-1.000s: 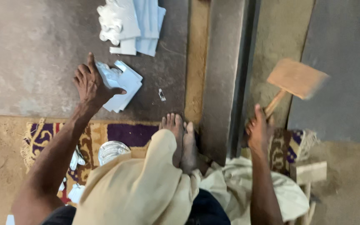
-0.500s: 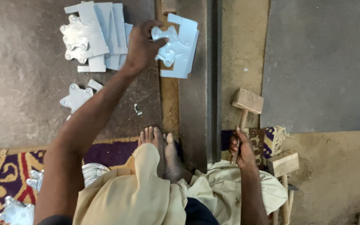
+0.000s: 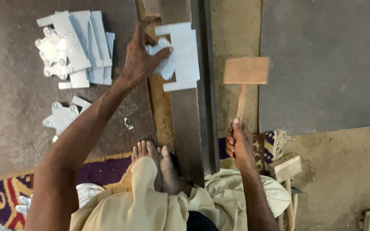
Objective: The person sits on the floor and hammers embossed aluminum sheets flat against a metal beam using a wooden mallet, then places the flattened piece onto a pile of finished pieces beside them and picks up the next sheet.
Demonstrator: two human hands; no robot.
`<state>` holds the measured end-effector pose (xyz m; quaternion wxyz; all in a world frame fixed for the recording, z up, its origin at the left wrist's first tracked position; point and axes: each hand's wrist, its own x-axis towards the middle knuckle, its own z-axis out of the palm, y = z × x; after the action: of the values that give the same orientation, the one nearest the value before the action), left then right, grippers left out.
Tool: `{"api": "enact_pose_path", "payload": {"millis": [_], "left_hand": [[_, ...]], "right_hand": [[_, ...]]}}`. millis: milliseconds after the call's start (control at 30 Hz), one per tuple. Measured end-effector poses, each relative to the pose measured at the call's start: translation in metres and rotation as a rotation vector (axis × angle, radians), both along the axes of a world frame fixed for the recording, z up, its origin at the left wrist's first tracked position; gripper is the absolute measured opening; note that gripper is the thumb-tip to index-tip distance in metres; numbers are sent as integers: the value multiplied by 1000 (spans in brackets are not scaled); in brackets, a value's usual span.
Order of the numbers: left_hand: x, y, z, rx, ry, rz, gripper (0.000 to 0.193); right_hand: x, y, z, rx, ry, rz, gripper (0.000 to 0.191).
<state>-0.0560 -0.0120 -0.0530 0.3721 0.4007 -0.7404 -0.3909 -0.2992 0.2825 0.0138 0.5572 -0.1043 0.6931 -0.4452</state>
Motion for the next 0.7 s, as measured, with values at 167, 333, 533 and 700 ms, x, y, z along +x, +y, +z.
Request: {"api": "enact_pose_path", "payload": {"millis": [167, 333, 533, 700], "left_hand": [[-1, -5, 6, -41, -312, -211, 58], [-8, -3, 11, -44, -478, -287, 114], [-8, -3, 6, -191, -451, -255, 136], [-7, -7, 8, -194, -458, -266, 137]], "right_hand": [[10, -36, 12, -43, -134, 29, 44], [14, -59, 26, -106, -231, 73, 45], [17, -72, 28, -53, -171, 156, 42], [18, -74, 29, -51, -195, 174, 42]]}}
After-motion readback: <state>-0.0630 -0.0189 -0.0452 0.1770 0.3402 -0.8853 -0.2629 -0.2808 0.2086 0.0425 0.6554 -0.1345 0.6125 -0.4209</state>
